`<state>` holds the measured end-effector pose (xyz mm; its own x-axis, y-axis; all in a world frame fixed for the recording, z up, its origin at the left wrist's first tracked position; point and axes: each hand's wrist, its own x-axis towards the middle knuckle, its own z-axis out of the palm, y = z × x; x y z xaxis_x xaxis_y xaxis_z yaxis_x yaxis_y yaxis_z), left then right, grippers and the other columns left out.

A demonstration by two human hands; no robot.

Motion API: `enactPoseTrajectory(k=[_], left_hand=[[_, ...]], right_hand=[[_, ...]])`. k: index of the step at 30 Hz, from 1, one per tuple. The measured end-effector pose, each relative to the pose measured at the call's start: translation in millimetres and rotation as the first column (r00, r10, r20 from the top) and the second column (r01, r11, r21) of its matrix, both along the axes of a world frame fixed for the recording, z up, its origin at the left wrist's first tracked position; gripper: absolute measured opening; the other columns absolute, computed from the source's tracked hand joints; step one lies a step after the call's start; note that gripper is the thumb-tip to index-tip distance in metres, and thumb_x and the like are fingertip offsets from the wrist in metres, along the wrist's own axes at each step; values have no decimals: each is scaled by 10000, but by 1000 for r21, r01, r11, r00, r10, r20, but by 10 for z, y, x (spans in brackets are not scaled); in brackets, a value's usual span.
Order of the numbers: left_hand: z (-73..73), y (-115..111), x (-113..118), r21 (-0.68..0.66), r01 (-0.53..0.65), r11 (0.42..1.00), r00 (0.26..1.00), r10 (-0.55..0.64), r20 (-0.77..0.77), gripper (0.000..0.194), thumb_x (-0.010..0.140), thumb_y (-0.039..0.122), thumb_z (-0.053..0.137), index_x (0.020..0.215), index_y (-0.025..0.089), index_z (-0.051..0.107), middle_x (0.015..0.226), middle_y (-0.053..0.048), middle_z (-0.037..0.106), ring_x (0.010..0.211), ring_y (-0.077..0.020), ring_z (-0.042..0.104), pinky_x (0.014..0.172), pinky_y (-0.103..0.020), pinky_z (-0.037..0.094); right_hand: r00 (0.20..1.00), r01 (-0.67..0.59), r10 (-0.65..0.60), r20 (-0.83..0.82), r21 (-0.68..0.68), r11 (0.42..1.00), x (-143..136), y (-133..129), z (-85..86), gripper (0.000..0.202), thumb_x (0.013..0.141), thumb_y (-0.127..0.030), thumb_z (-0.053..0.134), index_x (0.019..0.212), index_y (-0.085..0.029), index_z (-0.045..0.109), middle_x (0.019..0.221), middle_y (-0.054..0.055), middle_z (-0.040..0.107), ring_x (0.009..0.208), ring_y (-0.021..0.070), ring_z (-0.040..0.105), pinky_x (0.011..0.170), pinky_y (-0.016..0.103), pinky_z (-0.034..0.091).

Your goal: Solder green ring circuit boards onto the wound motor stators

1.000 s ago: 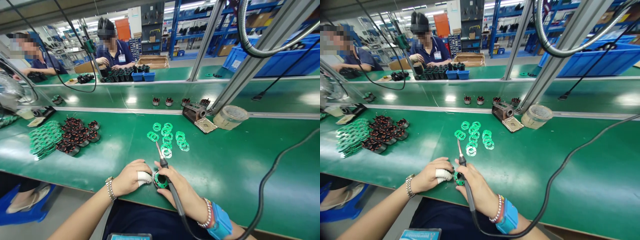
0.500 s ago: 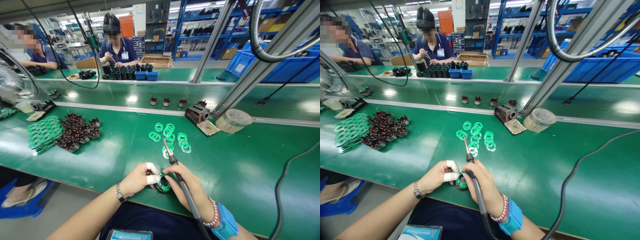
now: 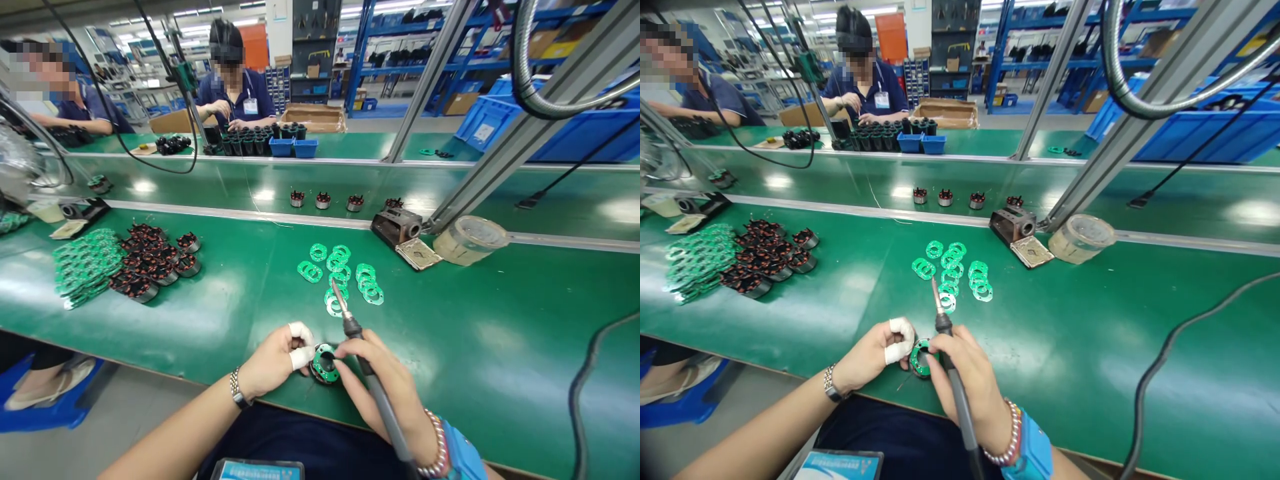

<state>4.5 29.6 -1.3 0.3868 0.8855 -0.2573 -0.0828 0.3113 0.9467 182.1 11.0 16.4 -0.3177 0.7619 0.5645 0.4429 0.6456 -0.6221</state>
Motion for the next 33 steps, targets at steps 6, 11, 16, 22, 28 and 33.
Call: enactPoseTrajectory(k=[6, 11, 16, 22, 28, 33], left_hand=[[17, 47, -10, -5, 58, 998, 998, -58, -19, 218, 699, 294, 644, 646, 152, 488, 587, 35, 486, 508, -84, 500, 505, -202, 418], [-1, 64, -32, -12, 84, 996, 996, -84, -19, 241, 704, 316, 652, 653, 152, 483, 590, 33, 497, 494, -86, 514, 504, -210, 421], [-8, 68, -44, -3, 94, 996, 995, -94, -32, 244, 706, 319, 655, 667, 149, 485, 597, 33, 510, 502, -86, 528, 510, -207, 424], [-19, 66, -46, 2, 96, 995, 995, -96, -29, 271, 718, 355, 651, 666, 150, 482, 590, 32, 516, 499, -88, 534, 513, -210, 423], [-13, 58, -34, -10, 89, 996, 996, -89, -24, 305, 708, 392, 655, 660, 153, 472, 591, 31, 516, 493, -86, 536, 500, -205, 418], [-1, 59, -31, -26, 79, 997, 997, -80, -13, 288, 700, 364, 664, 660, 151, 474, 586, 39, 493, 487, -81, 524, 495, -201, 421]], right_hand=[[997, -77, 75, -35, -50, 996, 234, -76, 166, 182, 830, -98, 487, 962, -197, 565, 587, -5, 560, 509, 133, 533, 480, 239, 462], [990, -132, 126, -68, -93, 987, 331, -94, 204, 225, 801, -92, 515, 984, -177, 613, 635, 32, 600, 575, 159, 556, 548, 299, 492], [985, -151, 134, -108, -175, 973, 316, -97, 187, 217, 789, -55, 505, 915, -171, 638, 599, 23, 584, 550, 145, 526, 521, 291, 471], [981, -166, 146, -124, -171, 971, 294, -102, 209, 241, 784, -52, 504, 940, -175, 640, 600, 29, 593, 539, 150, 525, 503, 295, 471], [987, -132, 113, -116, -168, 977, 285, -101, 292, 204, 806, -86, 497, 894, -180, 656, 580, 36, 598, 528, 160, 545, 489, 295, 482], [991, -89, 77, -108, -110, 990, 337, -81, 213, 187, 826, -131, 515, 962, -190, 629, 592, 20, 599, 542, 156, 579, 516, 277, 508]])
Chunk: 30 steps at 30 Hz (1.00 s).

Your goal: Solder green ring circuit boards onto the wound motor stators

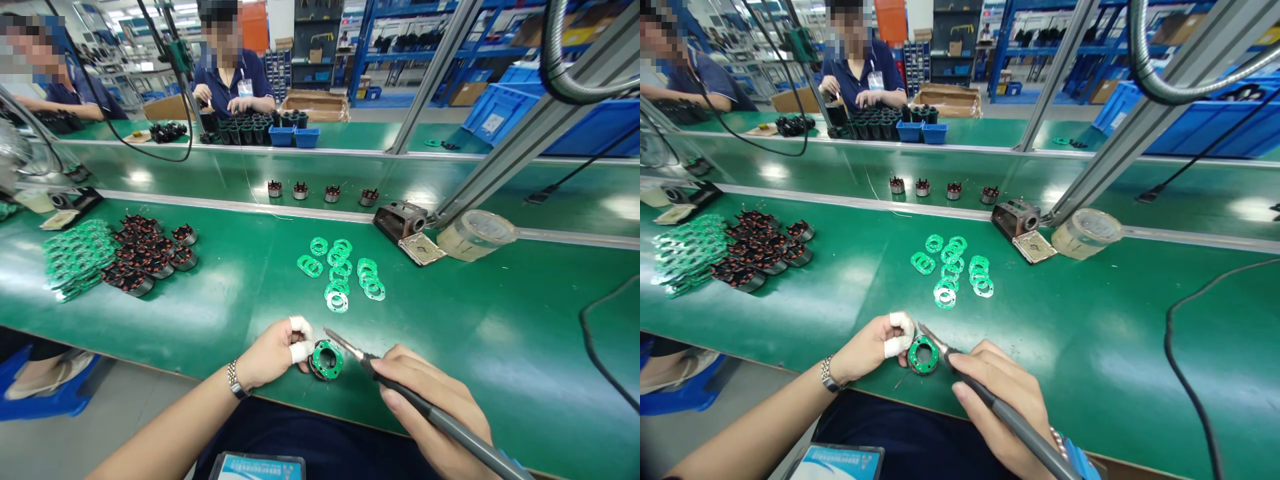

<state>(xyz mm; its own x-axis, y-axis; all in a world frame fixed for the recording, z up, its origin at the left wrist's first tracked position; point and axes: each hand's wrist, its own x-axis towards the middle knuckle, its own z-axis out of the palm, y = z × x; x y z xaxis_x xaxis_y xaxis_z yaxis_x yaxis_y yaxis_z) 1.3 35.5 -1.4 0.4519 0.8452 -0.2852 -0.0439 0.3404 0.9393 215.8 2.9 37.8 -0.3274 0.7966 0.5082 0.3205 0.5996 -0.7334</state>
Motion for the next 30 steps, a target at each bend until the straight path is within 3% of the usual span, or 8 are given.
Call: enactPoseTrajectory(k=[3, 7, 10, 14, 18, 22, 26, 30], left_hand=[[10, 4, 6, -5, -5, 1000, 1000, 6, 11, 285, 696, 357, 668, 654, 150, 476, 594, 37, 494, 497, -85, 527, 499, -205, 430], [10, 10, 24, -7, -11, 1000, 1000, 11, 4, 277, 683, 344, 683, 659, 145, 491, 599, 36, 503, 492, -79, 515, 501, -207, 432], [-11, -17, -2, -3, -44, 999, 999, 44, -17, 243, 702, 338, 667, 693, 144, 520, 579, 32, 523, 510, -92, 529, 529, -217, 442], [-15, -128, -141, 121, -88, 989, 986, 103, -127, 168, 738, 298, 636, 829, 160, 604, 655, -5, 616, 609, -131, 581, 634, -260, 467], [7, -220, -229, 252, 78, 965, 964, -9, -264, 114, 694, 264, 684, 773, 183, 697, 806, -50, 686, 754, -173, 613, 734, -276, 461], [1, -174, -124, 67, -17, 998, 990, 26, -140, 192, 656, 327, 705, 687, 141, 672, 633, -28, 655, 560, -137, 596, 583, -248, 468], [6, -91, 13, -143, -86, 986, 995, 79, -56, 255, 596, 340, 736, 621, 125, 601, 459, 16, 573, 428, -103, 534, 482, -212, 426], [35, -77, 51, -183, -96, 979, 995, 89, -42, 268, 584, 323, 736, 582, 133, 547, 428, 31, 548, 391, -84, 504, 458, -194, 398]], right_hand=[[998, 8, -11, 58, 47, 999, -27, 54, -100, 181, 842, -132, 510, 986, -209, 587, 667, 20, 642, 601, 151, 626, 583, 258, 535], [969, -183, 186, 160, -37, 982, -137, 167, -189, 218, 826, -149, 532, 1038, -195, 517, 1019, 100, 653, 938, 187, 633, 793, 295, 536], [954, -227, 244, 174, -110, 968, -187, 208, -224, 253, 822, -147, 532, 1066, -197, 490, 1017, 101, 650, 918, 182, 640, 782, 297, 541], [972, -152, 165, 170, -84, 985, -182, 165, -264, 279, 806, -144, 542, 1073, -204, 488, 975, 95, 654, 873, 189, 647, 756, 308, 547], [988, -57, 57, 142, -4, 998, -199, 95, -306, 272, 801, -166, 545, 1066, -206, 493, 929, 80, 666, 815, 186, 660, 726, 288, 557], [988, 21, -32, 152, 77, 997, -244, 43, -319, 254, 809, -191, 534, 1060, -193, 498, 898, 85, 667, 790, 203, 663, 699, 296, 566], [987, 12, -24, 161, 74, 997, -278, 33, -257, 271, 814, -157, 515, 1082, -184, 481, 930, 106, 653, 826, 207, 648, 707, 312, 559], [991, -64, 47, 123, 143, 988, -335, 98, -177, 262, 813, -73, 477, 1041, -201, 480, 938, 94, 656, 902, 198, 621, 759, 325, 543]])
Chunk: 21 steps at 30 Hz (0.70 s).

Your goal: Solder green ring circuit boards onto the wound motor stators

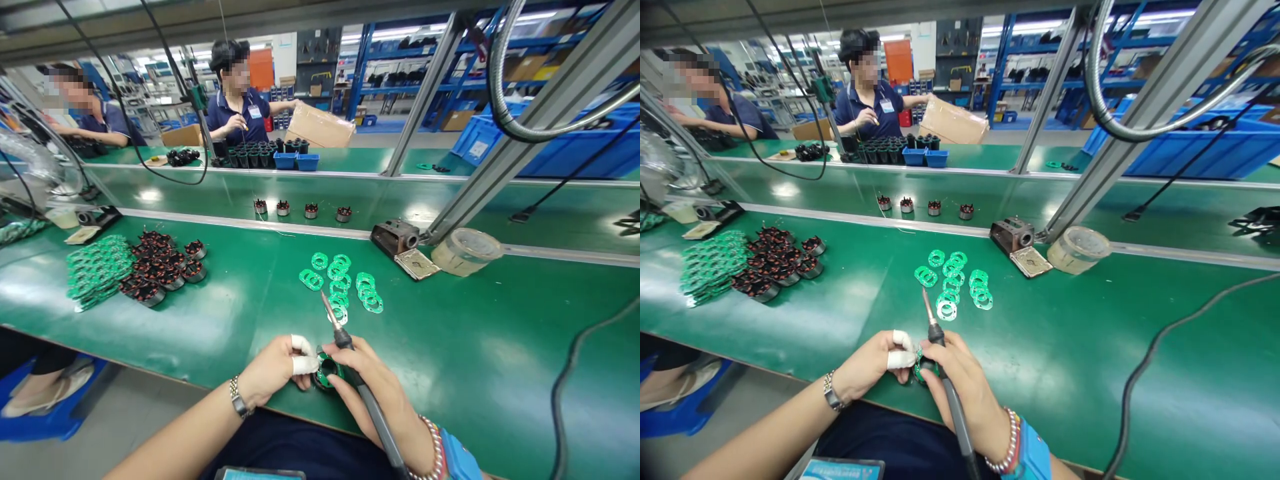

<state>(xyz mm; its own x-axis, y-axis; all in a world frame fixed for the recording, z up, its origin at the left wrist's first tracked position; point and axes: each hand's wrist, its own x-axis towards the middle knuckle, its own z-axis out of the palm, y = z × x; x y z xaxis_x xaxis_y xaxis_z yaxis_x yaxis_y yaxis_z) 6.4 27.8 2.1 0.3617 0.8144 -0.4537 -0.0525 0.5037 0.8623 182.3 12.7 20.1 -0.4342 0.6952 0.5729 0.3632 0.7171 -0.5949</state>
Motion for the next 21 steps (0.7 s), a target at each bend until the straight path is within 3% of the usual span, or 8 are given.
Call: enactPoseTrajectory(k=[5, 16, 21], left_hand=[[-8, -44, -44, 11, -3, 1000, 1000, 3, 15, 307, 597, 375, 738, 649, 129, 562, 472, 24, 570, 429, -96, 531, 494, -212, 417], [-30, -155, -6, 119, -73, 990, 997, 77, -28, 320, 689, 438, 658, 666, 146, 527, 505, 27, 560, 467, -101, 550, 538, -231, 452], [-24, -157, -7, 140, -61, 988, 995, 71, -66, 289, 710, 406, 637, 662, 154, 505, 512, 22, 570, 472, -107, 554, 539, -236, 451]], right_hand=[[998, -57, 56, 15, 70, 996, -67, 64, 12, 252, 812, -58, 456, 1016, -200, 496, 851, 68, 670, 864, 197, 617, 762, 342, 541], [1000, 27, -27, -7, -10, 1000, 1, -52, -22, 218, 812, -65, 476, 980, -192, 532, 829, 70, 651, 874, 200, 619, 761, 328, 531], [995, 75, -78, -66, -46, 996, 144, -82, 83, 168, 819, -70, 491, 877, -213, 558, 656, 29, 609, 644, 171, 610, 559, 265, 521]])
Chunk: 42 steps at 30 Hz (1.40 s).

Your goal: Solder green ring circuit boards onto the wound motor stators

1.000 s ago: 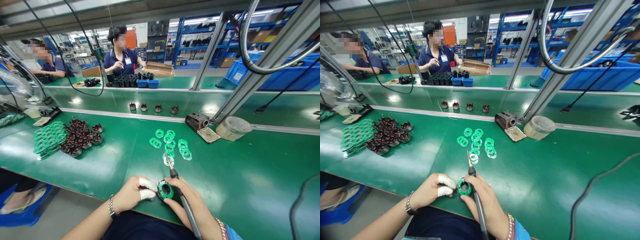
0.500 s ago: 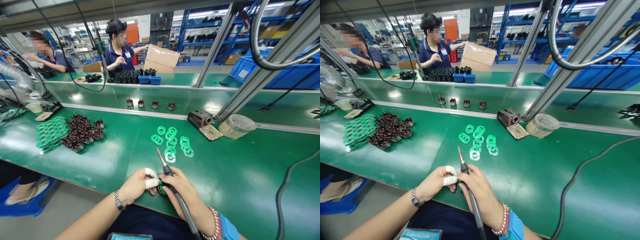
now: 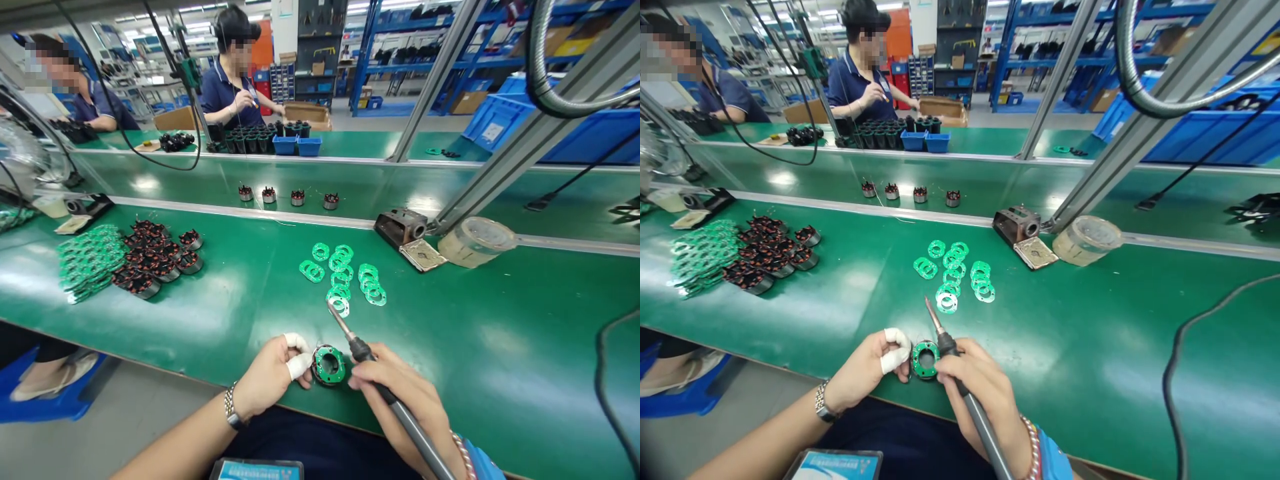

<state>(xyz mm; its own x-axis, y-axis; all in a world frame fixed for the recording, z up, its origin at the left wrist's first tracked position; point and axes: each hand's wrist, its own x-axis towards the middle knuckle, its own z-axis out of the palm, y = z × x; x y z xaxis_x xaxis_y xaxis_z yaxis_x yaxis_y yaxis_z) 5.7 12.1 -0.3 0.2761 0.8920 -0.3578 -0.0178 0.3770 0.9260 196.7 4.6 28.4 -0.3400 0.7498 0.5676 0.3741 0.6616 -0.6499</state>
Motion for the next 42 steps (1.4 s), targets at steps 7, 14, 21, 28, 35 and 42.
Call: enactPoseTrajectory(k=[7, 14, 21, 28, 35, 42], left_hand=[[-14, 17, -11, -7, 30, 1000, 999, -30, -24, 258, 718, 378, 615, 659, 156, 497, 518, 15, 579, 471, -111, 560, 531, -230, 438], [3, 19, -15, -19, 27, 999, 999, -28, -45, 260, 710, 388, 614, 666, 158, 501, 521, 15, 576, 470, -119, 566, 530, -234, 433], [14, 27, -14, -22, 30, 999, 997, -32, -64, 219, 702, 349, 603, 663, 161, 498, 518, 15, 574, 471, -119, 567, 525, -232, 439], [21, 29, -12, -21, 29, 999, 997, -31, -69, 161, 690, 289, 583, 646, 162, 494, 509, 23, 566, 458, -109, 559, 511, -223, 445], [12, 34, -2, -24, 23, 999, 998, -24, -61, 180, 696, 302, 600, 650, 158, 503, 504, 27, 560, 452, -103, 557, 508, -218, 453], [10, -31, -24, 8, 13, 1000, 993, -12, -121, 193, 759, 335, 563, 707, 152, 533, 539, 18, 560, 484, -108, 552, 535, -227, 458]], right_hand=[[995, -93, 93, 20, -24, 995, 159, -33, 135, 227, 808, -88, 505, 993, -179, 600, 619, 35, 584, 553, 159, 552, 513, 287, 491], [994, -111, 111, -11, -139, 984, 174, -61, 120, 191, 808, -88, 487, 897, -164, 638, 557, 25, 553, 505, 148, 514, 484, 283, 454], [993, -121, 119, -28, -148, 982, 167, -51, 127, 196, 804, -84, 496, 909, -167, 639, 559, 22, 556, 507, 146, 514, 476, 273, 449], [991, -131, 127, -40, -123, 984, 180, -40, 145, 203, 809, -83, 495, 929, -168, 635, 574, 29, 562, 523, 153, 523, 491, 285, 460], [988, -152, 153, 19, -47, 987, 179, 81, 53, 220, 839, -77, 485, 1008, -204, 545, 692, 29, 620, 620, 150, 600, 589, 262, 512], [877, -402, 450, 172, -253, 880, -2, 300, 19, 359, 740, 10, 510, 1032, -194, 463, 1062, 90, 596, 1002, 178, 568, 861, 306, 485]])
